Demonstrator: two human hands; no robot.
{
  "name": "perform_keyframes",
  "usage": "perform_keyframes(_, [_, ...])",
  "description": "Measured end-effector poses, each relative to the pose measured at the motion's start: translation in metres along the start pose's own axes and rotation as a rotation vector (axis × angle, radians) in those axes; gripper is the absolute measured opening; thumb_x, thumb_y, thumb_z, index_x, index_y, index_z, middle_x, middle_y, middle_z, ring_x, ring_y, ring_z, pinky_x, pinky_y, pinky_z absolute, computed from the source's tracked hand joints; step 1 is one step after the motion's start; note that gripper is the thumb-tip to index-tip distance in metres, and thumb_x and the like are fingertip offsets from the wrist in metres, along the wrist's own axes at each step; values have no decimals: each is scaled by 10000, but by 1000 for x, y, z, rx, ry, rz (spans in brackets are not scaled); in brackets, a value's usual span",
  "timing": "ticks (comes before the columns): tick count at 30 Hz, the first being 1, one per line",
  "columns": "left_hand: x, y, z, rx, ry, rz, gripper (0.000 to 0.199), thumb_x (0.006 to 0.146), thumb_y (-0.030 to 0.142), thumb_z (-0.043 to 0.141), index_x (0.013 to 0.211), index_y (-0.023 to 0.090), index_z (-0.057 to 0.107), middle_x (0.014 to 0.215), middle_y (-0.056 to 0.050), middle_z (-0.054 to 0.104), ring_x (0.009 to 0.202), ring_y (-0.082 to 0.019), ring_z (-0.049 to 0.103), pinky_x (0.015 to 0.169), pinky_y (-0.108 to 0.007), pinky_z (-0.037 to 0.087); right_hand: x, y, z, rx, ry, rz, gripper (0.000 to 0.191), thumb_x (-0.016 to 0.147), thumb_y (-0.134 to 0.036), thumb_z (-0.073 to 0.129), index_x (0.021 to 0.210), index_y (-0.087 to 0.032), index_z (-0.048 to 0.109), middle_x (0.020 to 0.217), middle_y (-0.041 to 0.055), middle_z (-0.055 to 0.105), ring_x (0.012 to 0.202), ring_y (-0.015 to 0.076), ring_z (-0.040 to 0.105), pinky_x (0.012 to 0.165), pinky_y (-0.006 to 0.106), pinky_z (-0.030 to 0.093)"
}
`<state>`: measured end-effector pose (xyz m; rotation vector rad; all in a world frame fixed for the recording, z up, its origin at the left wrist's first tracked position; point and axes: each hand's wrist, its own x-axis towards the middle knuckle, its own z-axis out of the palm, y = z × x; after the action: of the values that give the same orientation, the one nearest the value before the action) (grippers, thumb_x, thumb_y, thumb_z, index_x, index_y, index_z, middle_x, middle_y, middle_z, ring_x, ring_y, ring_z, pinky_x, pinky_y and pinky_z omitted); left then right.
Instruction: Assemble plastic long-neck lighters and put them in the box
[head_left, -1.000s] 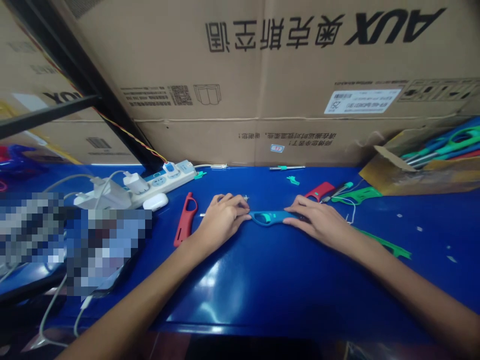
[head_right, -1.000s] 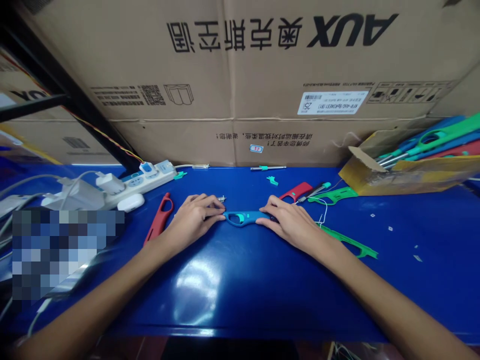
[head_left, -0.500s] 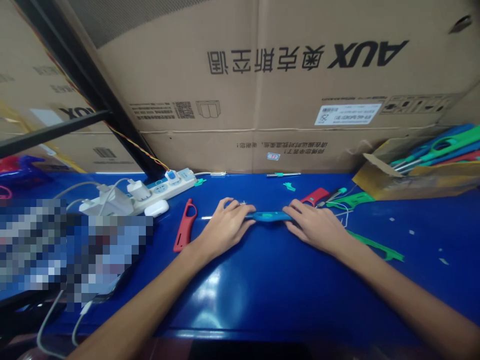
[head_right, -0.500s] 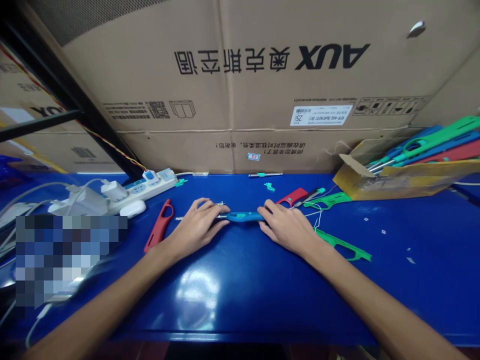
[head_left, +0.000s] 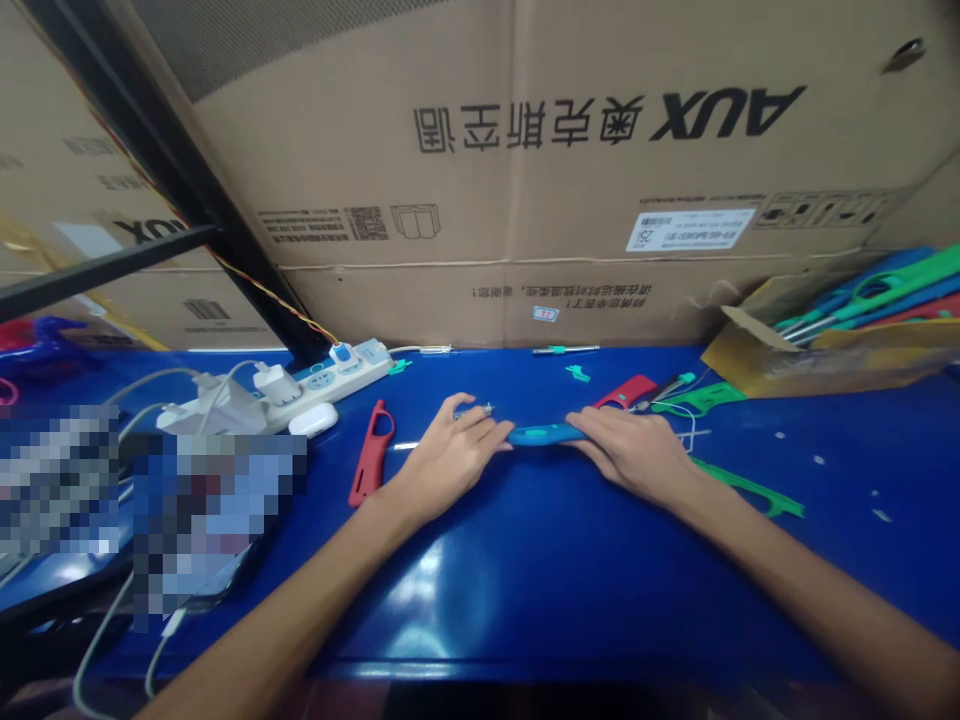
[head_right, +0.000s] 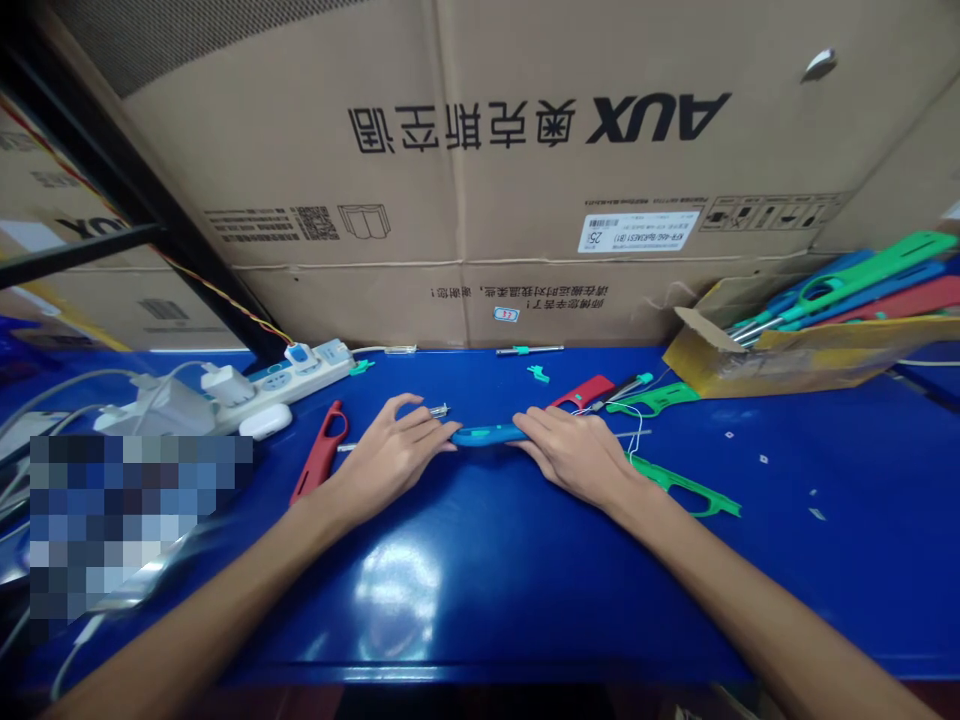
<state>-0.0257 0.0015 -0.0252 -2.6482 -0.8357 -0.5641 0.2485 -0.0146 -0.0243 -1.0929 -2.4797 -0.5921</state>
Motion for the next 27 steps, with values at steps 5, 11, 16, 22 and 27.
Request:
perform_keyframes(5, [0, -1, -8, 30, 64, 35, 240, 1062, 202, 415, 1120, 128, 637, 889, -41, 710, 873, -184, 625, 1047, -462, 342, 1, -2, -5, 59, -9, -21, 338, 1057, -380, 399, 993, -166, 653, 818, 40, 722, 701, 171, 676, 523, 277, 342])
perform_keyframes(11, [3, 6, -3, 97, 7, 14, 312, 1061, 253, 425, 1272, 78, 575, 1114, -110, 710, 1021, -250, 628, 975, -439, 400, 2, 1, -3, 77, -48, -34, 400, 1061, -427, 353, 985, -161, 642, 791, 46, 704, 676, 181, 683, 512, 276, 362])
perform_keyframes(16, [2, 5, -2, -29, -4, 6, 272, 1071, 246, 402, 1203, 115, 601, 1040, -69, 732, 1014, -220, 663, 988, -415, 381, 2, -1, -2, 98, -36, -48, 434, 1055, -459, 354, 1000, -144, 649, 804, 63, 720, 636, 188, 685, 510, 285, 384])
perform_keyframes(22, [2, 5, -2, -72, 40, -37, 278, 1079, 283, 392, 1165, 149, 620, 1003, -48, 752, 974, -196, 691, 980, -401, 372, 3, 1, -8, 123, -45, -37, 416, 1049, -458, 383, 978, -156, 659, 811, 61, 732, 650, 191, 695, 507, 284, 403])
perform_keyframes(27, [3, 5, 0, -25, 37, -34, 290, 1081, 296, 389, 1202, 154, 612, 1071, -50, 748, 1002, -193, 684, 934, -378, 402, 4, 3, -12, 163, -107, 8, 435, 1037, -496, 397, 1039, -162, 675, 885, 67, 742, 715, 214, 719, 552, 307, 480])
